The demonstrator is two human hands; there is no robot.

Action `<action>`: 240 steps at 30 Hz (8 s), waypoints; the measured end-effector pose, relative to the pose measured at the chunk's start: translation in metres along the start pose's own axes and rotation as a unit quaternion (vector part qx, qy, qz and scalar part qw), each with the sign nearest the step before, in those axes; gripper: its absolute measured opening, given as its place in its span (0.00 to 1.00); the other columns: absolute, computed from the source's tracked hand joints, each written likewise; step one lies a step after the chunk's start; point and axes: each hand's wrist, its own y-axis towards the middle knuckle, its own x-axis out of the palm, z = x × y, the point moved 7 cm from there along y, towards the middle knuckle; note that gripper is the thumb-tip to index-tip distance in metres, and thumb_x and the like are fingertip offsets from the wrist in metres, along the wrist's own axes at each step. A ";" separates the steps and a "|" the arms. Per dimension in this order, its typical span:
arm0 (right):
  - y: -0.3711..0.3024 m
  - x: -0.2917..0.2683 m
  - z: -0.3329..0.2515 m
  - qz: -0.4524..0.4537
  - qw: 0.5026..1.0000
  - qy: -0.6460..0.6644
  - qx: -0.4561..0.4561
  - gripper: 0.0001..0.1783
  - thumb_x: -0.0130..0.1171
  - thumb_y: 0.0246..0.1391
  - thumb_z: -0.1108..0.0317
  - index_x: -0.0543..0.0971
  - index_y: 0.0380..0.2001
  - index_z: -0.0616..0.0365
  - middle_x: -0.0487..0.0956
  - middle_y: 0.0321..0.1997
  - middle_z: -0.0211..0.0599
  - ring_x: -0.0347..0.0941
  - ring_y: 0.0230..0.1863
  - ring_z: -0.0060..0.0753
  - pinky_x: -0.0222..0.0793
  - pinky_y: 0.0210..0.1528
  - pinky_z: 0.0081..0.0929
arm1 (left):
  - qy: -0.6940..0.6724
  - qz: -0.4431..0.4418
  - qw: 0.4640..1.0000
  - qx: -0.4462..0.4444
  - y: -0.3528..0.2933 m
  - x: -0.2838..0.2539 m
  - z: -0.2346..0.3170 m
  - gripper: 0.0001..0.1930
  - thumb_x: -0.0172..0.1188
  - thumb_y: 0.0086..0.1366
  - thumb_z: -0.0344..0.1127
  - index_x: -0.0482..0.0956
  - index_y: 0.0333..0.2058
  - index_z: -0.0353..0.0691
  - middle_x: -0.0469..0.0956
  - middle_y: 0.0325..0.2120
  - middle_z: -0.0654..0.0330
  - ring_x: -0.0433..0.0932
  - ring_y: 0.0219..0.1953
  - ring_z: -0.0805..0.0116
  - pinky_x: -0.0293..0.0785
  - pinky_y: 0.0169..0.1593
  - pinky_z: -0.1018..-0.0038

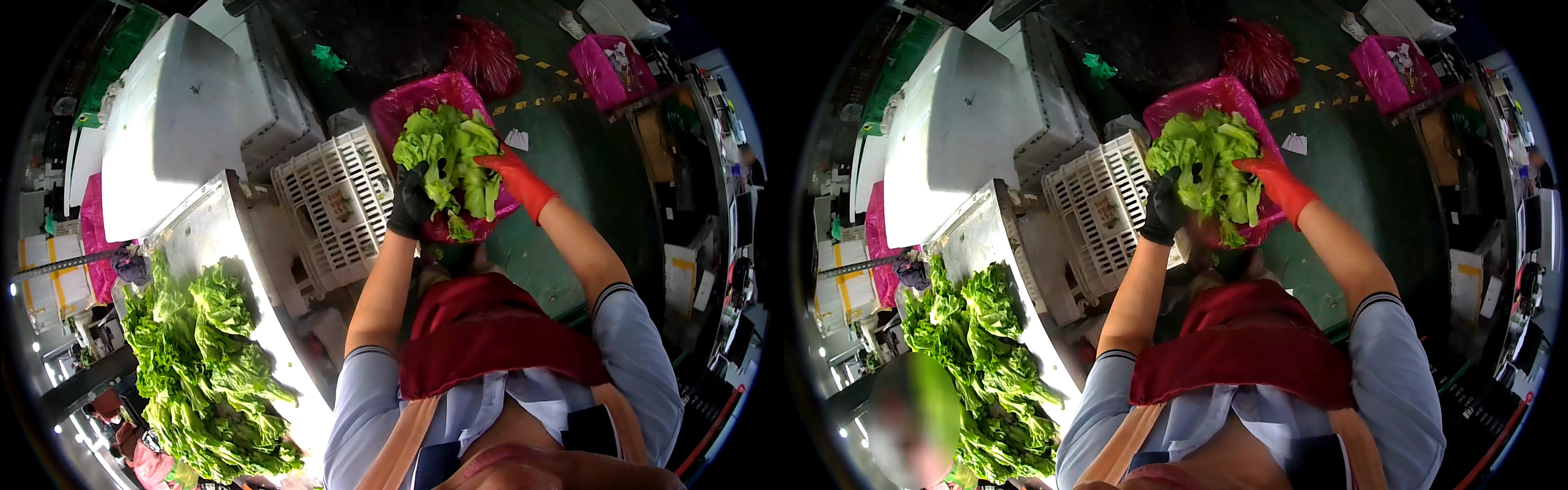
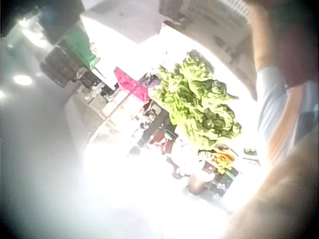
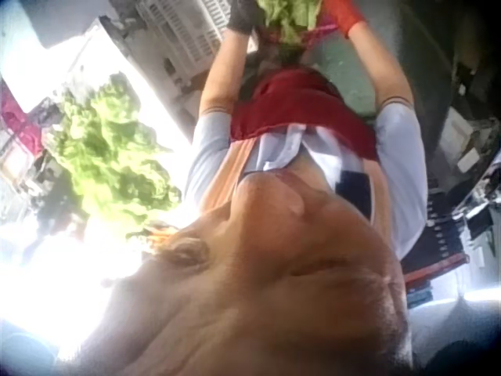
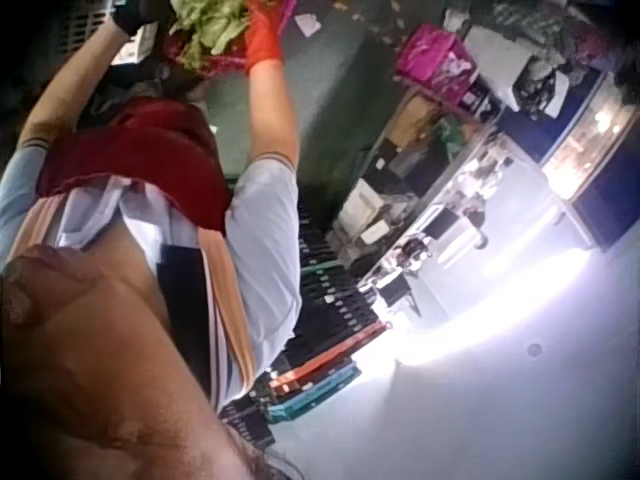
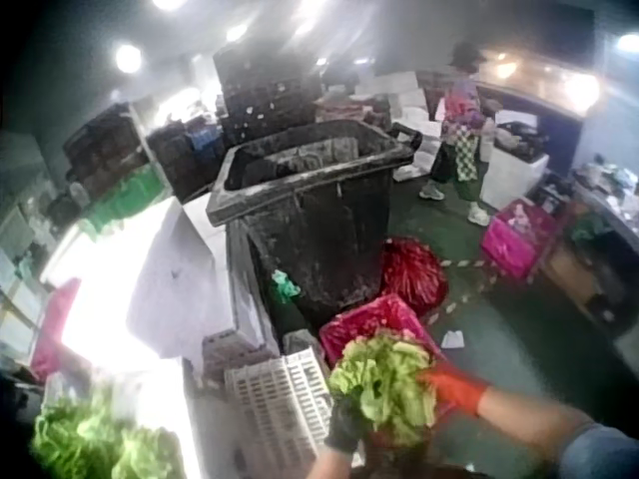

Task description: The person sorts and trims lettuce leaves at a market stall, removing damaged leaves and placing trimmed lettuce into a pink basket. The person handles lettuce heads one at a time, occasionally transferring leaves to a scale and bag.

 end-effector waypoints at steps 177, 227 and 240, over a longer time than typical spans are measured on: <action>0.089 -0.020 0.025 -0.035 0.554 -0.817 -0.154 0.20 0.58 0.47 0.60 0.77 0.44 0.54 0.76 0.45 0.54 0.74 0.44 0.50 0.70 0.46 0.41 | 0.352 0.352 0.862 -0.092 -0.282 0.053 0.223 0.13 0.63 0.55 0.30 0.77 0.40 0.36 0.77 0.23 0.66 0.70 0.20 0.81 0.67 0.26 0.79; -0.073 0.242 0.015 -0.358 0.631 -0.662 -0.189 0.15 0.54 0.56 0.57 0.79 0.35 0.57 0.79 0.26 0.31 0.67 0.22 0.30 0.67 0.28 0.33 | 0.450 0.213 0.867 0.026 -0.371 0.040 0.232 0.25 0.59 0.60 0.36 0.68 0.54 0.32 0.74 0.49 0.49 0.73 0.51 0.64 0.67 0.53 0.71; 0.082 0.173 0.145 -0.161 0.698 -0.687 -0.122 0.28 0.57 0.52 0.56 0.62 0.54 0.50 0.69 0.52 0.36 0.66 0.46 0.41 0.66 0.43 0.45 | 0.594 0.401 0.693 -0.076 -0.543 0.051 0.231 0.22 0.59 0.62 0.34 0.70 0.53 0.34 0.77 0.44 0.52 0.77 0.46 0.65 0.71 0.51 0.71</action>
